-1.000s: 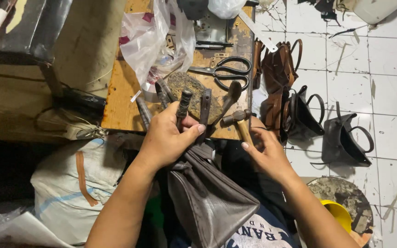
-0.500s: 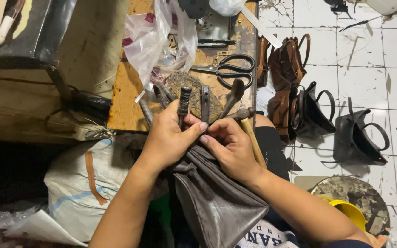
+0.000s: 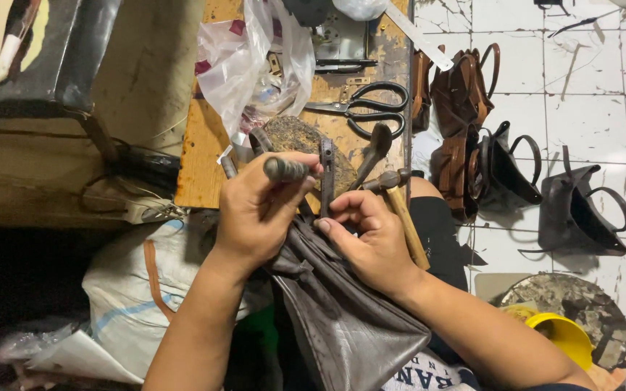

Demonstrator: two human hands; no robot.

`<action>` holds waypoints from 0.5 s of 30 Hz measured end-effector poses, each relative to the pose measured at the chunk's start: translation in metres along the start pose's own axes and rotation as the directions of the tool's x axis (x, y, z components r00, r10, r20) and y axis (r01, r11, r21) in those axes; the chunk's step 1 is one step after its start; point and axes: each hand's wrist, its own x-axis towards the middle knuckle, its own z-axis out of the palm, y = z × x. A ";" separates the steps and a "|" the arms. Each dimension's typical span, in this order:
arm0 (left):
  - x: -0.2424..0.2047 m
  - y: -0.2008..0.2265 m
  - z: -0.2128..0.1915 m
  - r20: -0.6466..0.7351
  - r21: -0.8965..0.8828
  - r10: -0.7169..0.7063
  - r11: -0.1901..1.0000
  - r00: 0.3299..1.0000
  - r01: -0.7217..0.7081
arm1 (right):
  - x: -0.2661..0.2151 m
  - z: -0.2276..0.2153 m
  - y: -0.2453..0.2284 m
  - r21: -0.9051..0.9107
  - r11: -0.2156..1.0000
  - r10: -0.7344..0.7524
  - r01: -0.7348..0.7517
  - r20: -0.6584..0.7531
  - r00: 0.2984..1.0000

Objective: Manufacturing a leather bag by using a hammer and punch tool to secure components

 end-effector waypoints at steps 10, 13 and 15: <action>0.000 -0.008 0.006 0.054 0.276 0.031 0.960 0.998 -0.045 | 0.001 0.001 0.004 0.066 0.997 0.030 -0.032 0.032 0.999; -0.002 -0.011 0.006 0.054 0.298 0.014 0.954 0.998 -0.029 | 0.001 0.000 0.002 0.054 0.998 0.029 -0.031 0.036 0.999; -0.002 -0.012 0.005 0.051 0.307 0.003 0.952 0.999 -0.018 | 0.002 0.000 0.002 0.045 0.999 0.028 -0.029 0.037 0.999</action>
